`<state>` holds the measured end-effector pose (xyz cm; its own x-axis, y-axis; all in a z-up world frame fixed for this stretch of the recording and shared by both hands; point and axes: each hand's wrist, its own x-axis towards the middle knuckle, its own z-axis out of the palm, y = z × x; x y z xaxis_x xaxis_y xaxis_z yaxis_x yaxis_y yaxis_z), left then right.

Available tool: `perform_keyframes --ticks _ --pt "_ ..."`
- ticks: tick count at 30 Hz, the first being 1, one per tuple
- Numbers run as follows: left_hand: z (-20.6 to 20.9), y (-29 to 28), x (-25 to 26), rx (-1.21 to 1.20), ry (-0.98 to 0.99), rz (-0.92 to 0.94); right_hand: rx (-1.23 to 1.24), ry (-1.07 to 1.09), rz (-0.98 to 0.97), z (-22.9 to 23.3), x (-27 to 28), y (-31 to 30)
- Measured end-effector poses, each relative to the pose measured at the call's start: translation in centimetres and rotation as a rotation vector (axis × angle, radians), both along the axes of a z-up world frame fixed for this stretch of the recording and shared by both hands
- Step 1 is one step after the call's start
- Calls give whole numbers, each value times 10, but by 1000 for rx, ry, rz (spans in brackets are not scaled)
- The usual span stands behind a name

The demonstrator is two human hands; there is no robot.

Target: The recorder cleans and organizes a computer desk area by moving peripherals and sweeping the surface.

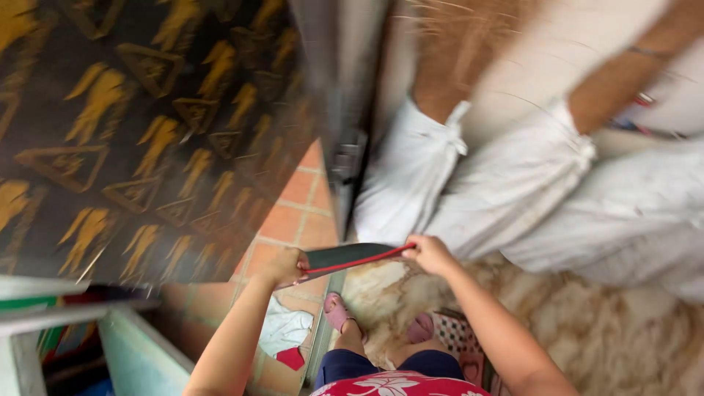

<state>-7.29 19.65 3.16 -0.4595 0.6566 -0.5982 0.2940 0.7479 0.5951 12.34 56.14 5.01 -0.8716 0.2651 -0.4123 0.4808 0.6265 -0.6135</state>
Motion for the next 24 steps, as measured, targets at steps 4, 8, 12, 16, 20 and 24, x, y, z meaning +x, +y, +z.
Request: perform_keyframes --ticks 4,8,12,16,20,24 --pt "57 148 17 86 -2 -221 -23 314 -241 -12 78 140" --pt "98 292 50 419 -8 -265 -115 640 -524 57 166 244" --pt "137 440 97 609 -67 -405 -234 737 -848 129 264 302" --pt "181 561 159 603 -23 -547 6 816 -968 153 353 351" --pt "194 659 233 633 -9 -695 105 979 -1148 170 433 376" --pt "186 753 321 699 -119 -792 223 1039 -1332 167 524 406"
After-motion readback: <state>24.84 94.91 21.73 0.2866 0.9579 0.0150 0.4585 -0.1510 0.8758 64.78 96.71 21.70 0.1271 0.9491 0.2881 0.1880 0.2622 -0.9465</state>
